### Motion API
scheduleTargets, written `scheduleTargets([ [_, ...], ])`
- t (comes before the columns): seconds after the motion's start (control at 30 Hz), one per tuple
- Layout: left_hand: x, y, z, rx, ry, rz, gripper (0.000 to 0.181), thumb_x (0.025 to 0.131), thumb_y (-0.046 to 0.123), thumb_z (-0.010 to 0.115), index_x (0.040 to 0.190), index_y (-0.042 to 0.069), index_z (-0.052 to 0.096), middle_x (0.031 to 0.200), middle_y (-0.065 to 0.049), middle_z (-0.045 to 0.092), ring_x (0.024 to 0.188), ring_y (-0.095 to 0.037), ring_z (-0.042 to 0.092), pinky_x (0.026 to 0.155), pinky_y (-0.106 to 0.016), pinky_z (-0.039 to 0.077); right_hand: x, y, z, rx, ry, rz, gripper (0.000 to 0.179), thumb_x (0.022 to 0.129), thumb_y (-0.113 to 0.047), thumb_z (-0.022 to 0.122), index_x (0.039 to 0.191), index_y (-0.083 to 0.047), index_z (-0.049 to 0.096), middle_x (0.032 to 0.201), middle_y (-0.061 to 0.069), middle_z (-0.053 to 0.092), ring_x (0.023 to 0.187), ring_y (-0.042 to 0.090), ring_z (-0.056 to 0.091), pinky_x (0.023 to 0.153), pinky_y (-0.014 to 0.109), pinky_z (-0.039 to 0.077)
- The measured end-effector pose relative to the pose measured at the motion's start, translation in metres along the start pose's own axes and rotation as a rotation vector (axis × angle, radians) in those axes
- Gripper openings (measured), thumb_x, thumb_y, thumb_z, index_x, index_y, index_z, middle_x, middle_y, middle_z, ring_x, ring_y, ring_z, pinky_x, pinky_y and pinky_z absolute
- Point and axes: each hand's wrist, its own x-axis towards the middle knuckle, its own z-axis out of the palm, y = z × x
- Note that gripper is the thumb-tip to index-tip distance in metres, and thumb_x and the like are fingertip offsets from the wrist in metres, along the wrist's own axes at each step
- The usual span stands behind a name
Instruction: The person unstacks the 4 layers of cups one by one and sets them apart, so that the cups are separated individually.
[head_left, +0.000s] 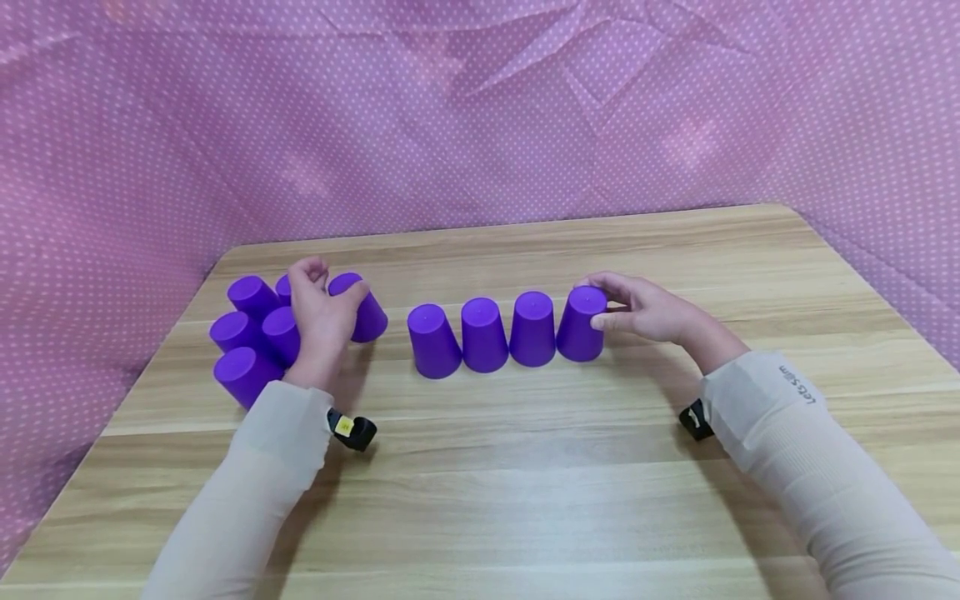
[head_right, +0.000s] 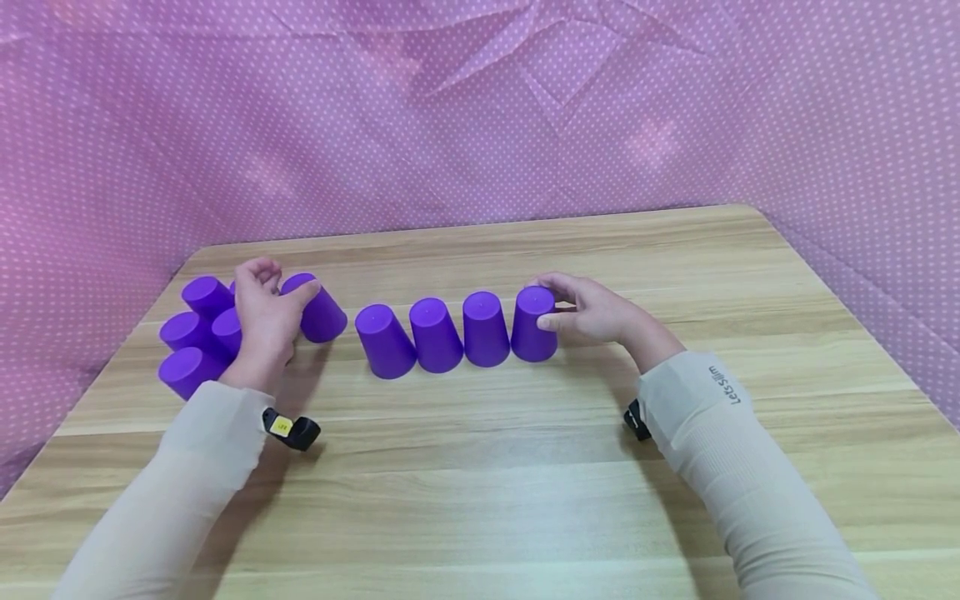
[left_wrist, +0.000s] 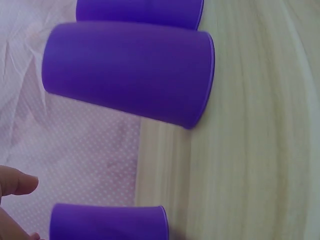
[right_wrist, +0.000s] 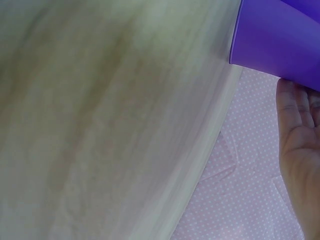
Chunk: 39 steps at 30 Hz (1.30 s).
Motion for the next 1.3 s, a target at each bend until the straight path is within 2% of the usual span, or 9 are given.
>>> scheduleTargets([
  [0.1, -0.005, 0.004, 0.001, -0.037, 0.012, 0.062, 0.060, 0.078, -0.001, 0.067, 0.127, -0.001, 0.032, 0.134, -0.011, 0.038, 0.132, -0.016, 0.036, 0.108, -0.018, 0.030, 0.000, -0.001, 0.000, -0.002, -0.002, 0.003, 0.048, 0.088, 0.000, 0.058, 0.131, 0.007, 0.039, 0.119, 0.023, 0.054, 0.114, 0.032, 0.051, 0.097, 0.033, 0.043],
  [0.2, -0.011, 0.009, 0.003, -0.145, -0.002, 0.147, 0.055, 0.081, -0.001, 0.065, 0.126, -0.004, 0.034, 0.131, -0.013, 0.041, 0.130, -0.019, 0.039, 0.110, -0.022, 0.030, 0.000, -0.001, -0.001, -0.001, -0.003, 0.007, 0.048, 0.087, 0.000, 0.058, 0.131, 0.007, 0.039, 0.119, 0.023, 0.054, 0.115, 0.033, 0.050, 0.099, 0.037, 0.043],
  [0.3, -0.018, 0.014, 0.005, -0.263, -0.065, 0.204, 0.049, 0.083, 0.000, 0.063, 0.125, -0.004, 0.037, 0.128, -0.013, 0.044, 0.130, -0.021, 0.040, 0.111, -0.027, 0.030, 0.000, -0.001, -0.001, 0.000, -0.003, 0.010, 0.048, 0.087, 0.000, 0.058, 0.131, 0.006, 0.039, 0.119, 0.022, 0.054, 0.115, 0.032, 0.050, 0.098, 0.034, 0.043],
  [0.37, -0.022, 0.016, 0.006, -0.292, -0.125, 0.224, 0.047, 0.085, 0.002, 0.062, 0.125, -0.004, 0.038, 0.127, -0.013, 0.047, 0.129, -0.021, 0.041, 0.111, -0.028, 0.030, 0.000, -0.001, -0.001, -0.001, -0.004, 0.010, 0.047, 0.088, 0.000, 0.058, 0.131, 0.006, 0.040, 0.119, 0.022, 0.054, 0.115, 0.031, 0.050, 0.097, 0.031, 0.044],
  [0.6, -0.032, 0.018, 0.003, -0.184, -0.406, 0.244, 0.051, 0.086, 0.006, 0.063, 0.129, -0.005, 0.038, 0.131, -0.017, 0.048, 0.127, -0.024, 0.044, 0.111, -0.029, 0.032, -0.001, -0.001, 0.000, 0.001, -0.009, 0.009, 0.047, 0.089, -0.002, 0.058, 0.131, 0.006, 0.039, 0.119, 0.022, 0.054, 0.116, 0.034, 0.050, 0.098, 0.037, 0.043],
  [0.7, -0.033, 0.016, 0.004, -0.149, -0.494, 0.239, 0.049, 0.086, 0.005, 0.063, 0.128, -0.005, 0.041, 0.131, -0.017, 0.049, 0.126, -0.024, 0.045, 0.110, -0.029, 0.032, -0.001, -0.002, 0.000, 0.002, -0.010, 0.009, 0.047, 0.089, -0.002, 0.058, 0.131, 0.007, 0.039, 0.119, 0.022, 0.054, 0.116, 0.035, 0.049, 0.098, 0.039, 0.043],
  [1.0, -0.035, 0.009, 0.005, -0.093, -0.625, 0.283, 0.044, 0.083, 0.001, 0.066, 0.123, -0.006, 0.049, 0.127, -0.019, 0.053, 0.123, -0.024, 0.048, 0.108, -0.030, 0.036, 0.000, -0.002, 0.000, 0.010, -0.007, 0.024, 0.048, 0.088, 0.000, 0.058, 0.131, 0.007, 0.039, 0.119, 0.023, 0.054, 0.116, 0.035, 0.049, 0.096, 0.032, 0.045],
  [1.13, -0.033, 0.005, 0.007, -0.017, -0.677, 0.291, 0.050, 0.081, 0.004, 0.069, 0.125, -0.004, 0.048, 0.130, -0.018, 0.052, 0.126, -0.025, 0.045, 0.110, -0.032, 0.033, -0.001, -0.002, 0.000, 0.010, -0.005, 0.024, 0.048, 0.088, 0.000, 0.058, 0.131, 0.007, 0.039, 0.119, 0.023, 0.054, 0.116, 0.035, 0.049, 0.097, 0.035, 0.044],
  [1.3, -0.033, -0.001, 0.008, 0.036, -0.723, 0.253, 0.053, 0.081, 0.008, 0.070, 0.128, -0.001, 0.047, 0.133, -0.016, 0.050, 0.127, -0.026, 0.044, 0.110, -0.034, 0.034, -0.001, -0.002, 0.000, -0.001, -0.005, 0.016, 0.047, 0.088, -0.001, 0.058, 0.131, 0.006, 0.039, 0.119, 0.022, 0.054, 0.116, 0.034, 0.050, 0.098, 0.037, 0.043],
])
